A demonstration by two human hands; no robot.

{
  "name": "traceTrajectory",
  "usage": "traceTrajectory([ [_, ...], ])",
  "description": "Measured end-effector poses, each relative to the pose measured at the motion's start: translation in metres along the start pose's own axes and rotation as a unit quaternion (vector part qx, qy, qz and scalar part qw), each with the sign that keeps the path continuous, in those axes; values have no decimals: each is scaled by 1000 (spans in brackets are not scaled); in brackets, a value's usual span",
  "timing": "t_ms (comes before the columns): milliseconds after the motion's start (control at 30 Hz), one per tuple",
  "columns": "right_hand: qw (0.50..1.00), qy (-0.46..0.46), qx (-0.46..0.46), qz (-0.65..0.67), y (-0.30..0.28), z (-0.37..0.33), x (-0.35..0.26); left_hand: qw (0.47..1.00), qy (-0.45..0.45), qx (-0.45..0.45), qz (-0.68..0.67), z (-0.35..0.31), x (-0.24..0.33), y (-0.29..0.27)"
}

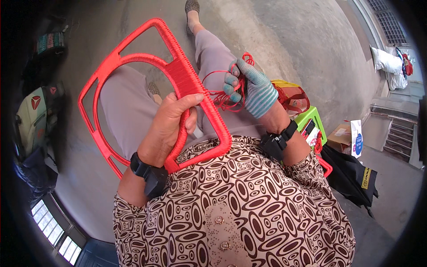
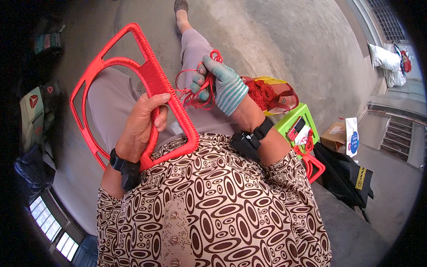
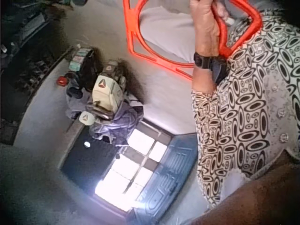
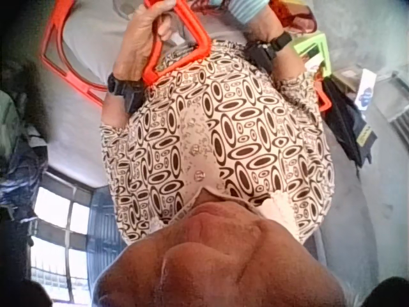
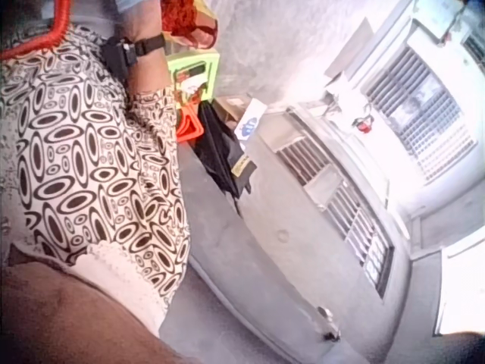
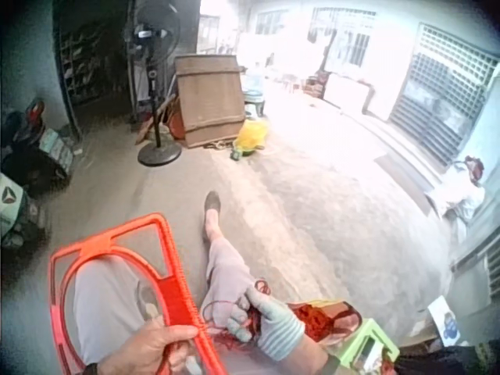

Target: Wrapping red plastic cord around a furniture frame.

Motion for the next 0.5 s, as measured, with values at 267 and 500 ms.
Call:
traceTrajectory([
  [267, 999, -37, -29, -20, 21, 5, -2, 997, 30, 52, 49, -2, 1, 0],
  [500, 966, -118, 73, -216, 60, -11, -3, 997, 20, 62, 30, -3, 0, -2],
])
Point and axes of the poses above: each hand's wrist, its own z-axis towards the middle knuckle, its own y-axis out of the palm, x = y × z, the point moved 1 cm from there along z, towards the middle knuckle, and after that the axes turned 1 degree about -y, right-handed, at the moved point
